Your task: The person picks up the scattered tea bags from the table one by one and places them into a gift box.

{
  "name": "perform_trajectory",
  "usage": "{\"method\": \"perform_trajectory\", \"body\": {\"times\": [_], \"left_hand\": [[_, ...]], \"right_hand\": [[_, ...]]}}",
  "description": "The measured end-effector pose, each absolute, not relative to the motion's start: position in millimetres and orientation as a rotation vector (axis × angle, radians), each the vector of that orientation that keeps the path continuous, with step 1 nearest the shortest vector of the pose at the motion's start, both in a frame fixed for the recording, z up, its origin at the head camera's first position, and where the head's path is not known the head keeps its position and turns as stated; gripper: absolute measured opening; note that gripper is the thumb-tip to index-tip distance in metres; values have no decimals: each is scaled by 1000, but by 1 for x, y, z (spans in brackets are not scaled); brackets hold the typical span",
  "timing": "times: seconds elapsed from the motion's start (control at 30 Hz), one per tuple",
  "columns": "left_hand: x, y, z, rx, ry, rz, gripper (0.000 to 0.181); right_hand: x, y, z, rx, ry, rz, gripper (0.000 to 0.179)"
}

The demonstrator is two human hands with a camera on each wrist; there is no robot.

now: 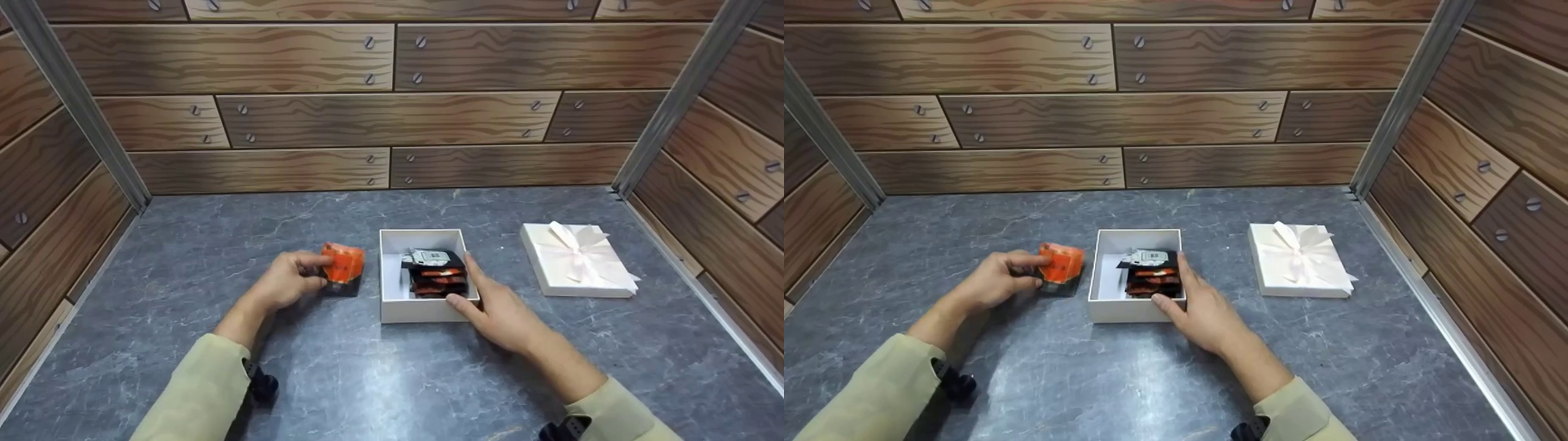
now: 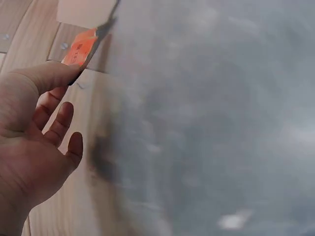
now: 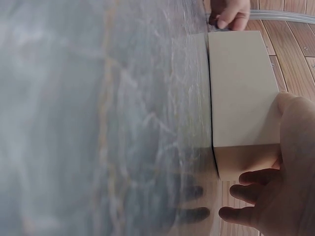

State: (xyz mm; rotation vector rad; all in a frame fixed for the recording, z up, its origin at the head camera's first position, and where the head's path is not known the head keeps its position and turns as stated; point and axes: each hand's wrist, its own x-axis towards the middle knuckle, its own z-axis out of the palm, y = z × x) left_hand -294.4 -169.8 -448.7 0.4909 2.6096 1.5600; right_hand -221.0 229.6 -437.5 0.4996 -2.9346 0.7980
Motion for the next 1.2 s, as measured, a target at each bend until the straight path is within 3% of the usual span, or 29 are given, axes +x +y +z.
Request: {"method": "perform_trajectory", "body": {"times": [0.43,0.8,1.2], "left_hand": [[-297,-124,-389,558,2570,1705,49],[-302,-60,-388,657,2437,1638,47],[-306,-30,-388,698,2546,1332,46]], "right_hand": [[-223,229,-437,480,-2975,794,98],[-221,230,-438,477,-2963,816,93],[-222,232,-436,459,-3002,842,97]]}}
